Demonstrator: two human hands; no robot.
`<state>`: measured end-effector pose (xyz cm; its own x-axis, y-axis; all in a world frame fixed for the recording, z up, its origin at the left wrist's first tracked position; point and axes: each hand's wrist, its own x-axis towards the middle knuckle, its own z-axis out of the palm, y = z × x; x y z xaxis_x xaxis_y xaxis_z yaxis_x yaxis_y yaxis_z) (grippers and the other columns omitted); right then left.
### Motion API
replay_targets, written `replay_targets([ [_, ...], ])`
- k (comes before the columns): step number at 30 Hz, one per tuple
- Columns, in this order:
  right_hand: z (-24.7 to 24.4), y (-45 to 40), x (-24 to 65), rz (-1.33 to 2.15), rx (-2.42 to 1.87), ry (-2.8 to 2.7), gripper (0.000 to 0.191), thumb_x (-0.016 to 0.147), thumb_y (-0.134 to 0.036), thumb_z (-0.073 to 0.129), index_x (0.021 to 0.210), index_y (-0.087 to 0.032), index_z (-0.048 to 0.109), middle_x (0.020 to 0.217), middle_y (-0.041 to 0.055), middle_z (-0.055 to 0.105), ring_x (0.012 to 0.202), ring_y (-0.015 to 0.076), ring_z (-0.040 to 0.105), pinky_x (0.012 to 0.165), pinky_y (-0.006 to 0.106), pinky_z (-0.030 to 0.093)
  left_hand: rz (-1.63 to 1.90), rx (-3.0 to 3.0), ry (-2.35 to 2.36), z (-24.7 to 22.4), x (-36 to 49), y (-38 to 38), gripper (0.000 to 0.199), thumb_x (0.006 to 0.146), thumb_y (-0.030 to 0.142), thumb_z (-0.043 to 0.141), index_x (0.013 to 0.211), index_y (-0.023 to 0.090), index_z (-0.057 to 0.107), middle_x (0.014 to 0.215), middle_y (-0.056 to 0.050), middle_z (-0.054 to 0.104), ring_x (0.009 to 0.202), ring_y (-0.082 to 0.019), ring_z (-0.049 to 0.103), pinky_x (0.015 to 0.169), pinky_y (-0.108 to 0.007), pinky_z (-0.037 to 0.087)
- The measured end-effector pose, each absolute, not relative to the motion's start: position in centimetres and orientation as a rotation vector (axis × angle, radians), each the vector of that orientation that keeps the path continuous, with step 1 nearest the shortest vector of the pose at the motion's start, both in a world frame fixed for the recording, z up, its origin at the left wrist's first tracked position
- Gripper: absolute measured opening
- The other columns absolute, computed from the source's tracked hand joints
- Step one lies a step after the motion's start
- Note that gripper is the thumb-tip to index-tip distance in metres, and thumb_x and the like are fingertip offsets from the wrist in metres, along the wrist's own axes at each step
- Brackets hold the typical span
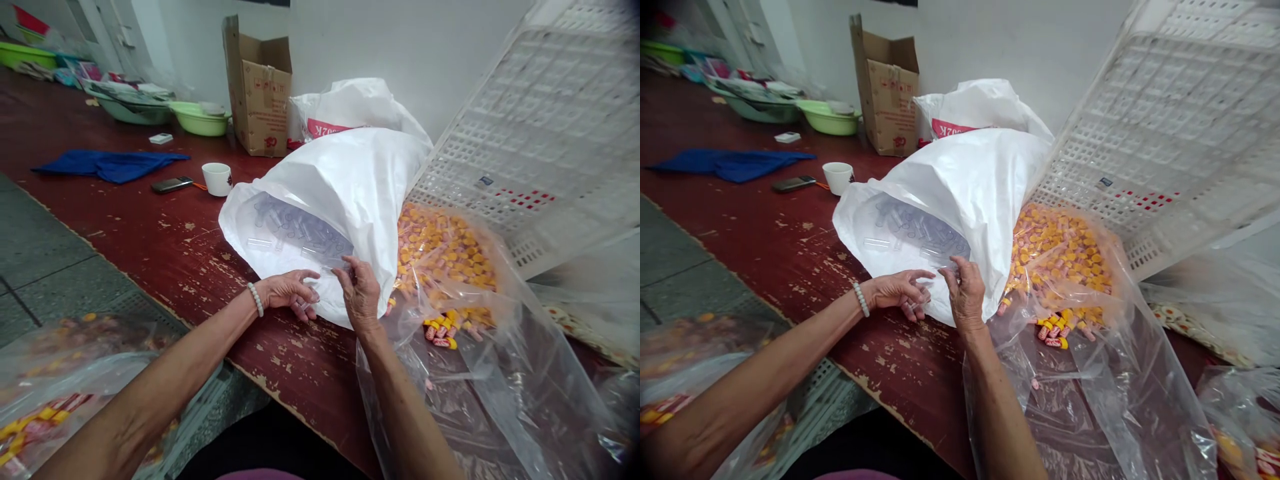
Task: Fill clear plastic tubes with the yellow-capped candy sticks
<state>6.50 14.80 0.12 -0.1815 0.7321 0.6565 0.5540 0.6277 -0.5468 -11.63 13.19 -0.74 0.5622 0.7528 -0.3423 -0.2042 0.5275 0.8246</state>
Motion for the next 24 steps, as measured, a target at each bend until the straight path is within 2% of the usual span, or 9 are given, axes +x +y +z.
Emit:
replay_targets([
  [4, -0.1, 14.1, 6.4, 0.061, -0.919, -2.073, 0.024, 0.088, -0.032, 0.052, 0.108, -0.022, 0.061, 0.09, 0.0084, 0.057, 0.084, 0.0212, 0.052, 0.077, 0.034, 0.046, 0.839, 0.407, 0.514, -1.4, -10.8, 12.4, 0.033, 0.062, 0.01, 0.066, 0.093, 0.012, 0.054, 0.074, -0.002, 0.061, 0.072, -0.015, 0.065, 0.076, -0.032, 0.051],
  [8, -1.1, 12.7, 5.4, -0.027, -0.824, -2.293, 0.025, 0.09, -0.026, 0.047, 0.11, -0.021, 0.061, 0.089, 0.0106, 0.056, 0.084, 0.0232, 0.051, 0.075, 0.037, 0.047, 0.996, 0.238, 0.471, -2.3, -9.9, 11.3, 0.012, 0.074, 0.021, 0.059, 0.082, 0.013, 0.055, 0.073, -0.004, 0.061, 0.066, -0.013, 0.06, 0.069, -0.027, 0.049],
  [10, -1.3, 11.9, 5.0, 0.01, -0.79, -2.344, 0.027, 0.09, -0.024, 0.046, 0.113, -0.02, 0.059, 0.092, 0.0111, 0.056, 0.085, 0.023, 0.051, 0.076, 0.038, 0.047, 1.034, 0.235, 0.517, -2.6, -9.8, 10.9, 0.014, 0.077, 0.026, 0.059, 0.082, 0.012, 0.056, 0.073, -0.005, 0.061, 0.063, -0.012, 0.058, 0.065, -0.027, 0.048],
  [12, -1.1, 11.2, 4.8, 0.066, -0.712, -2.378, 0.029, 0.089, -0.023, 0.046, 0.117, -0.019, 0.055, 0.099, 0.012, 0.057, 0.091, 0.0231, 0.051, 0.08, 0.039, 0.047, 1.079, 0.233, 0.569, -2.6, -9.9, 10.6, 0.017, 0.073, 0.021, 0.063, 0.085, 0.012, 0.056, 0.075, -0.004, 0.062, 0.064, -0.012, 0.057, 0.062, -0.025, 0.046],
  [14, -0.9, 10.8, 4.9, 0.152, -0.632, -2.39, 0.031, 0.088, -0.021, 0.047, 0.119, -0.017, 0.052, 0.106, 0.0122, 0.058, 0.098, 0.023, 0.051, 0.085, 0.04, 0.046, 1.147, 0.263, 0.64, -2.5, -10.0, 10.6, 0.028, 0.065, 0.013, 0.067, 0.09, 0.013, 0.056, 0.081, -0.004, 0.063, 0.067, -0.011, 0.058, 0.061, -0.023, 0.045],
  [16, -0.8, 11.1, 5.2, 0.272, -0.633, -2.35, 0.027, 0.088, -0.019, 0.046, 0.115, -0.018, 0.053, 0.106, 0.0105, 0.059, 0.1, 0.0212, 0.052, 0.088, 0.038, 0.045, 1.284, 0.383, 0.763, -2.2, -10.1, 10.8, 0.043, 0.058, 0.01, 0.07, 0.097, 0.014, 0.054, 0.088, -0.004, 0.064, 0.071, -0.011, 0.058, 0.063, -0.023, 0.044],
  [18, -1.1, 12.5, 5.6, 0.367, -0.755, -2.255, 0.025, 0.089, -0.015, 0.04, 0.108, -0.019, 0.056, 0.1, 0.0089, 0.061, 0.096, 0.019, 0.055, 0.086, 0.035, 0.046, 1.442, 0.602, 0.928, -2.1, -10.1, 11.3, 0.054, 0.055, 0.01, 0.072, 0.104, 0.016, 0.051, 0.091, -0.003, 0.063, 0.076, -0.012, 0.058, 0.067, -0.023, 0.044],
  [20, -1.7, 14.6, 5.9, 0.377, -1.0, -2.151, 0.027, 0.087, -0.013, 0.038, 0.104, -0.018, 0.059, 0.098, 0.0089, 0.061, 0.095, 0.0189, 0.056, 0.086, 0.034, 0.046, 1.496, 0.924, 1.119, -2.3, -10.1, 11.7, 0.057, 0.056, 0.009, 0.07, 0.108, 0.018, 0.05, 0.09, -0.003, 0.062, 0.082, -0.014, 0.058, 0.072, -0.025, 0.044],
  [24, -3.2, 18.8, 5.4, 0.319, -1.434, -1.995, 0.026, 0.087, -0.029, 0.044, 0.104, -0.015, 0.059, 0.101, 0.0145, 0.059, 0.096, 0.0244, 0.057, 0.084, 0.04, 0.045, 1.304, 1.577, 1.402, -3.1, -9.9, 12.3, 0.053, 0.056, 0.003, 0.058, 0.105, 0.022, 0.056, 0.096, -0.003, 0.062, 0.09, -0.019, 0.058, 0.083, -0.031, 0.043],
])
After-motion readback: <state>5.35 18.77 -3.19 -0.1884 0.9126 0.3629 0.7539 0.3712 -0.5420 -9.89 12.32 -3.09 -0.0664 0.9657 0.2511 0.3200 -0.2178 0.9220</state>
